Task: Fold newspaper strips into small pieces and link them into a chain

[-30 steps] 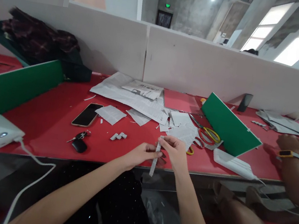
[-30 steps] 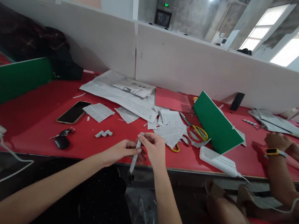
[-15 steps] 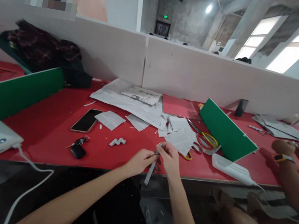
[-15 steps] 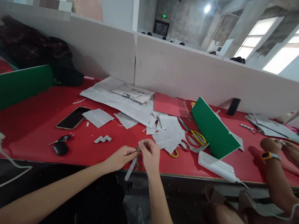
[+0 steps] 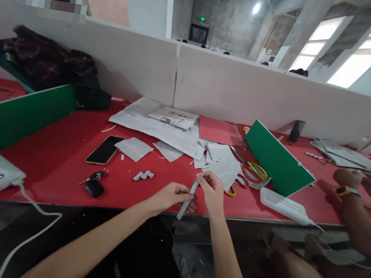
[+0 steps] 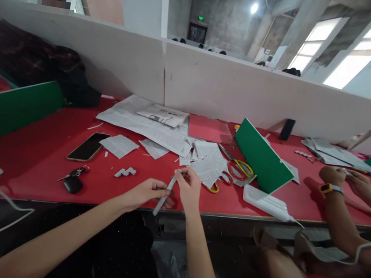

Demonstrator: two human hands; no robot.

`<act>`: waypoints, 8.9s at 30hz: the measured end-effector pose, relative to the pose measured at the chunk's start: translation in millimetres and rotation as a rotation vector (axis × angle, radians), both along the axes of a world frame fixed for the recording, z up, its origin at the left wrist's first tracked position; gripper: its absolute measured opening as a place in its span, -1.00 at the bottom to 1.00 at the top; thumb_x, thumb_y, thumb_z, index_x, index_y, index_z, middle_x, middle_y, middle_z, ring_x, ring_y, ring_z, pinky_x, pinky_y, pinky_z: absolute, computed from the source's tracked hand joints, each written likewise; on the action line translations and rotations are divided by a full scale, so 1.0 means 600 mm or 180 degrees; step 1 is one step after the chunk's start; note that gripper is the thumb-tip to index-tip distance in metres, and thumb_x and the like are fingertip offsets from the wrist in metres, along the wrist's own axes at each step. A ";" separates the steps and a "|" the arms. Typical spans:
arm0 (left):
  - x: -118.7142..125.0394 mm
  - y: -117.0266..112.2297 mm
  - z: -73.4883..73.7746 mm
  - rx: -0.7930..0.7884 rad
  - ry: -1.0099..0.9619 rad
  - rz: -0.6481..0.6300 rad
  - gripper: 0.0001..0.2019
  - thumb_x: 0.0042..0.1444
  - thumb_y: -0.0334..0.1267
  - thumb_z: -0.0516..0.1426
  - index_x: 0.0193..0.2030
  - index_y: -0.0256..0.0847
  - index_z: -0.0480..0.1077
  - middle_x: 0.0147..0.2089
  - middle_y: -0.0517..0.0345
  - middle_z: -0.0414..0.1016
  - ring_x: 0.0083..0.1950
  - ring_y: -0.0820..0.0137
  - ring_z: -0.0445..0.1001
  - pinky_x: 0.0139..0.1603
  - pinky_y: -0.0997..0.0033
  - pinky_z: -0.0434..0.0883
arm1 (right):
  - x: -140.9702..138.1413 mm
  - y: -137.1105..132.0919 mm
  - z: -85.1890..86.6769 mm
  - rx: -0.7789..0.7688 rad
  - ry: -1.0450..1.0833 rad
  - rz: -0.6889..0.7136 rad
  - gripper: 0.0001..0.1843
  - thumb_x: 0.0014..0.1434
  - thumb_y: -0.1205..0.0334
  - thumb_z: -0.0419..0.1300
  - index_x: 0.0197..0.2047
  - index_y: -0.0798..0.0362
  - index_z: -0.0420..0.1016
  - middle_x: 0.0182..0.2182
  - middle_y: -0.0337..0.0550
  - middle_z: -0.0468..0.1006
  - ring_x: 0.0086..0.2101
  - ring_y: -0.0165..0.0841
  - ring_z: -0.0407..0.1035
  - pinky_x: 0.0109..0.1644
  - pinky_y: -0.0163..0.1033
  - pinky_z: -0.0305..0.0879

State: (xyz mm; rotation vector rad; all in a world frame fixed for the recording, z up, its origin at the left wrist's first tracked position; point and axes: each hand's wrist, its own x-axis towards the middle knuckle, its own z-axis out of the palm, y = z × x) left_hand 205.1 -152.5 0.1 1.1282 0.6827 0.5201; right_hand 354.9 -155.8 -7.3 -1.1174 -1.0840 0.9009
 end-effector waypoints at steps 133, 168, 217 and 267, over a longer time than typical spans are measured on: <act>-0.047 0.018 0.028 0.3795 0.2701 -0.0192 -0.78 0.11 -0.30 -0.02 -0.31 -0.18 0.46 -0.36 0.10 0.54 -0.36 0.33 0.44 -0.42 0.46 0.16 | 0.072 -0.094 -0.067 0.0213 -0.1276 -0.0933 -0.86 0.07 0.23 0.11 -0.27 0.05 0.38 -0.36 -0.12 0.47 -0.32 -0.31 0.39 -0.24 -0.22 0.35; -0.016 0.043 -0.013 0.0223 0.0248 0.0517 -0.68 -0.12 -0.19 0.24 -0.23 -0.35 0.44 -0.43 0.13 0.45 -0.43 0.46 0.42 -0.35 0.42 0.38 | -0.040 -0.082 -0.072 0.0848 -0.1941 -0.0190 -0.88 0.10 0.31 0.13 -0.25 -0.02 0.44 -0.22 -0.09 0.45 -0.15 -0.26 0.31 -0.04 -0.09 0.26; -0.005 0.022 -0.024 0.1941 0.0893 0.0431 -0.87 -0.05 -0.28 0.15 -0.48 -0.31 0.42 -0.56 0.17 0.41 -0.50 0.45 0.36 -0.43 0.50 0.27 | -0.019 -0.058 -0.057 0.0307 -0.0424 -0.0047 -0.80 0.04 0.18 0.21 -0.23 0.02 0.43 -0.19 -0.09 0.42 -0.15 -0.29 0.36 -0.11 -0.18 0.35; -0.028 0.018 -0.007 0.1022 0.0967 -0.0012 -0.77 -0.06 -0.23 0.15 -0.32 -0.37 0.48 -0.47 0.04 0.51 -0.46 0.38 0.47 -0.39 0.42 0.40 | -0.017 -0.065 -0.064 0.0004 -0.0569 -0.0445 -0.82 0.06 0.14 0.16 -0.39 0.10 0.42 -0.48 -0.20 0.47 -0.40 -0.36 0.36 -0.28 -0.29 0.29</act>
